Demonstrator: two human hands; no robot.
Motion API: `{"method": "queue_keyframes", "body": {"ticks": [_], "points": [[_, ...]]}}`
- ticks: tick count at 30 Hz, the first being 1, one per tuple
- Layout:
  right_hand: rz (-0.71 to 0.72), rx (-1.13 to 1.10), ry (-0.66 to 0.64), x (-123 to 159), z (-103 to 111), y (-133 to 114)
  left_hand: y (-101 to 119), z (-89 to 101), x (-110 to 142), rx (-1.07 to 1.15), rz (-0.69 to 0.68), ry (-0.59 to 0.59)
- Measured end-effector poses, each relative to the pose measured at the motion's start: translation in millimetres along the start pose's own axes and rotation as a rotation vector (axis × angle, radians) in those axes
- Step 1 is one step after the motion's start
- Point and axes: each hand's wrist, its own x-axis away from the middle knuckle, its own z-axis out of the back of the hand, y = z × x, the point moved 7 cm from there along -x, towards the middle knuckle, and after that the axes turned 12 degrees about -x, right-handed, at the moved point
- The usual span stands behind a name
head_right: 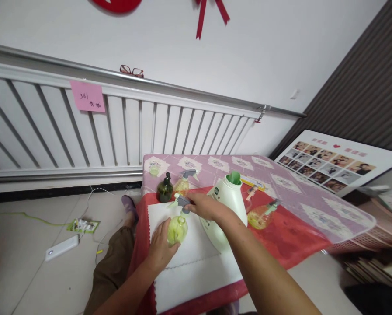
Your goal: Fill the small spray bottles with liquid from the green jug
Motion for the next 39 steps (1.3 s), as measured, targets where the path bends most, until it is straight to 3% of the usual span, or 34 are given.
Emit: {"method": "queue_keyframes", "body": {"ticks": [3, 8, 11, 32, 39], "points": [[0.006, 0.006, -0.007, 0, -2, -1, -2, -1.1, 0, 0.003, 0.008, 0.006], [0.004, 0.019, -0.019, 0, 0, -2, 2, -7.7, 1, -0.401, -0.078, -0.027], [-0.001, 0.026, -0.024, 2, 4, -1, 3, -8.9, 1, -0.489, -0.109, -0.027], [0.078, 0.073, 0.004, 7, -24, 4, 2, -7.8, 1, -0.490, -0.142, 0.014], [0.037, 0.114, -0.019, 8, -30, 0, 3, -7.6, 2, -0.490, -0.157, 0.025]]}}
